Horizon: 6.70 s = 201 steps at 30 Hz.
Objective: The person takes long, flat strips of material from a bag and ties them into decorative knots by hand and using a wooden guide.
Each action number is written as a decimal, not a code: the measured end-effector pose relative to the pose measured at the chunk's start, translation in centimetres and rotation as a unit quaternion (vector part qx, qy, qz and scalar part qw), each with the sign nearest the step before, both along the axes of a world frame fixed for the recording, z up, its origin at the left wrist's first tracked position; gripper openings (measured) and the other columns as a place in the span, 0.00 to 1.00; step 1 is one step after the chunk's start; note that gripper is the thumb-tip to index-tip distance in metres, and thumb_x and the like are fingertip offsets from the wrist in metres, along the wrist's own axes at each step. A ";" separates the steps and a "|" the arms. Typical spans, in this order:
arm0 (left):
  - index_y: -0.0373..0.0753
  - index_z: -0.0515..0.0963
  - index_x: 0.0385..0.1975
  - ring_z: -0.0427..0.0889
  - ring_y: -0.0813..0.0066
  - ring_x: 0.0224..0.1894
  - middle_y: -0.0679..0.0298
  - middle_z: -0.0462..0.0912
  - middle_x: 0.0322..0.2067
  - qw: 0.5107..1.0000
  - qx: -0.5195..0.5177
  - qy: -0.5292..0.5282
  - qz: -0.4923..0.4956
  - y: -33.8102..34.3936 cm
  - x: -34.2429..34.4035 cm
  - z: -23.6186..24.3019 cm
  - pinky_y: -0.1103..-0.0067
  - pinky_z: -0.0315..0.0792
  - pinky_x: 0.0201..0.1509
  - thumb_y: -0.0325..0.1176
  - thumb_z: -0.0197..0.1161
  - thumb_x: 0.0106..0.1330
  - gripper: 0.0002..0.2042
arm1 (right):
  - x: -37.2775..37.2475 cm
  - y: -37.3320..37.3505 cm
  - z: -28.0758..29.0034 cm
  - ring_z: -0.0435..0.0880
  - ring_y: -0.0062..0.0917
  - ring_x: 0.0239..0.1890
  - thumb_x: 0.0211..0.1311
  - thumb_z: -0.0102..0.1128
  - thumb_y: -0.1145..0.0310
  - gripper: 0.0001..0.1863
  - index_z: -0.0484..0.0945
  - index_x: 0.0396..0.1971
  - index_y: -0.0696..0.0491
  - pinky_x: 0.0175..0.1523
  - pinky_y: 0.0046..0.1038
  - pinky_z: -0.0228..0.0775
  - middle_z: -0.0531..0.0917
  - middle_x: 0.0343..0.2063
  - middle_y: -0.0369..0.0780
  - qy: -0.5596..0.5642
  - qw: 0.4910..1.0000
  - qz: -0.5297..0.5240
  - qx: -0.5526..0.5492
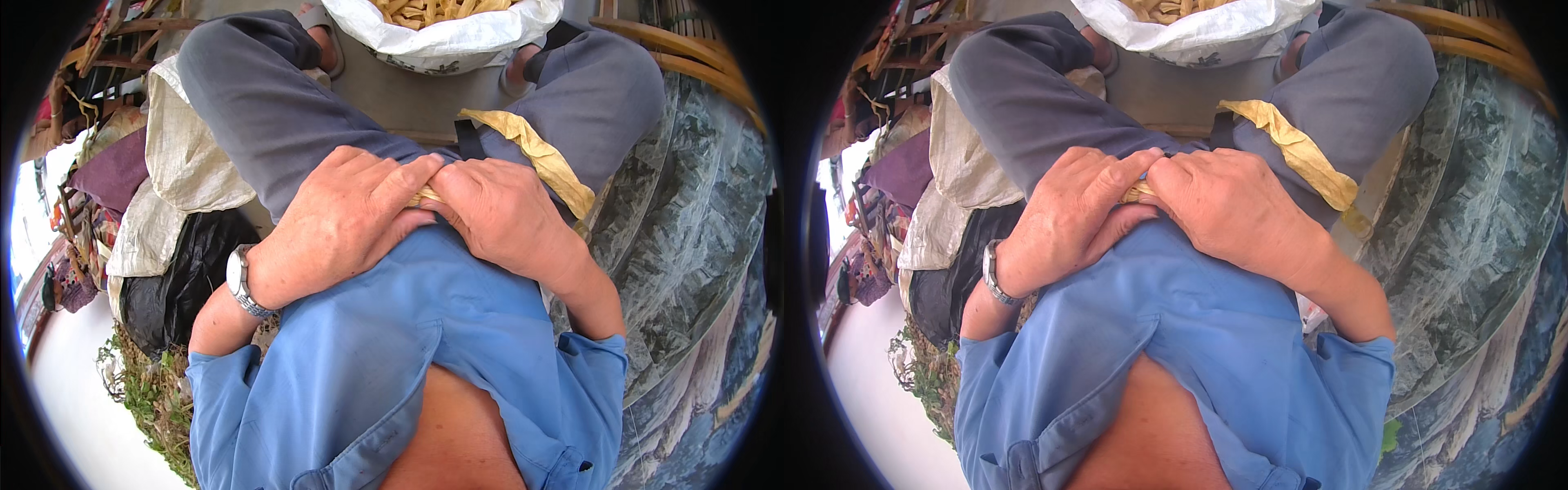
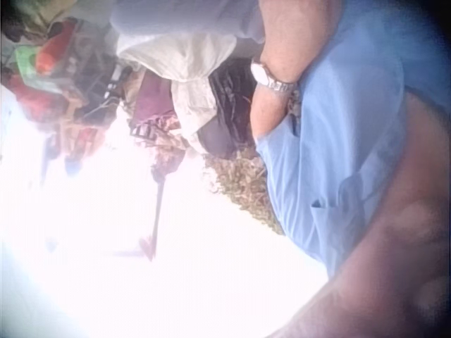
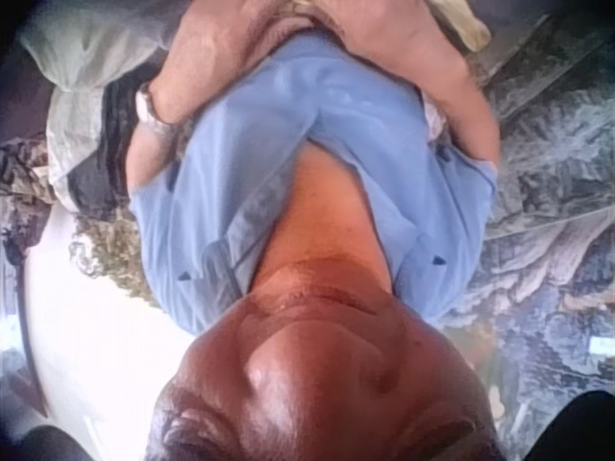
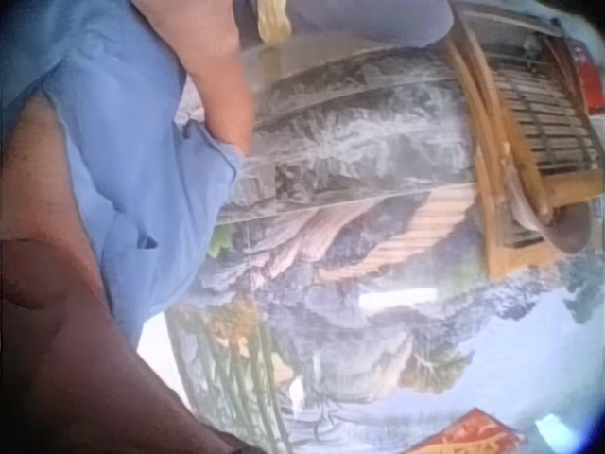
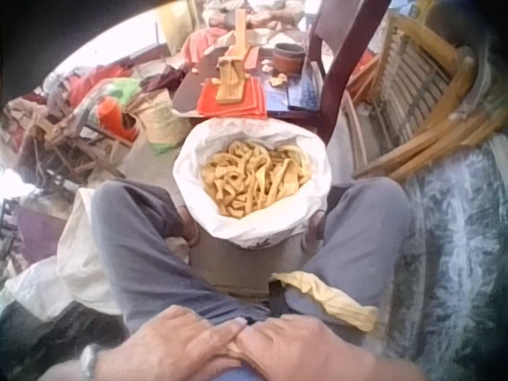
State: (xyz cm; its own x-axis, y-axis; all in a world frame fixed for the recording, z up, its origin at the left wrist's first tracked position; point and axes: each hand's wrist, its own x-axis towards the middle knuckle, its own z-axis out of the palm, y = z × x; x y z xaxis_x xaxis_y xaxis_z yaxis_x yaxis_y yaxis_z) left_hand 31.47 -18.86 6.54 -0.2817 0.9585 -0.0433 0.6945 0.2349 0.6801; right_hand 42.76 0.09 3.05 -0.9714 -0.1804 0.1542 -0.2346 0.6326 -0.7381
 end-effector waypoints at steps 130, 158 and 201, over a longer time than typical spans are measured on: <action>0.39 0.73 0.43 0.74 0.87 0.22 0.72 0.75 0.23 0.868 -0.039 -0.486 0.091 7.4 -3.6 1.4 0.86 0.68 0.26 0.32 0.63 0.72 0.07 | -1.6 7.3 4.7 0.81 0.23 0.30 0.69 0.59 0.72 0.09 0.80 0.47 0.56 0.37 0.26 0.73 0.80 0.37 0.38 -0.060 0.958 -0.171 -0.222; 0.34 0.76 0.53 0.73 0.81 0.30 0.67 0.77 0.30 0.936 -0.169 -0.287 -0.117 2.7 -6.0 3.4 0.80 0.70 0.34 0.33 0.53 0.79 0.12 | -0.4 6.0 4.4 0.71 0.18 0.28 0.72 0.58 0.52 0.19 0.73 0.33 0.54 0.33 0.25 0.66 0.73 0.25 0.31 -0.375 0.901 0.127 -0.179; 0.36 0.70 0.59 0.82 0.74 0.33 0.61 0.82 0.40 0.714 0.093 -0.643 0.262 2.7 0.4 -2.3 0.78 0.79 0.38 0.39 0.52 0.79 0.17 | -1.7 0.6 -2.2 0.84 0.33 0.28 0.63 0.68 0.64 0.24 0.74 0.57 0.53 0.31 0.32 0.77 0.83 0.31 0.41 0.086 0.985 -0.113 -0.098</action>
State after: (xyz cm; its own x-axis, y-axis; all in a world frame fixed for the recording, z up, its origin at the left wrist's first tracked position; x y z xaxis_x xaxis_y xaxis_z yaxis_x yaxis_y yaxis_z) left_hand 31.90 -16.21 4.24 -0.4456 0.7588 -0.4751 -0.6820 0.0562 0.7292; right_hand 41.05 0.74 0.84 -0.9401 0.0870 0.3297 -0.2356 0.5331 -0.8126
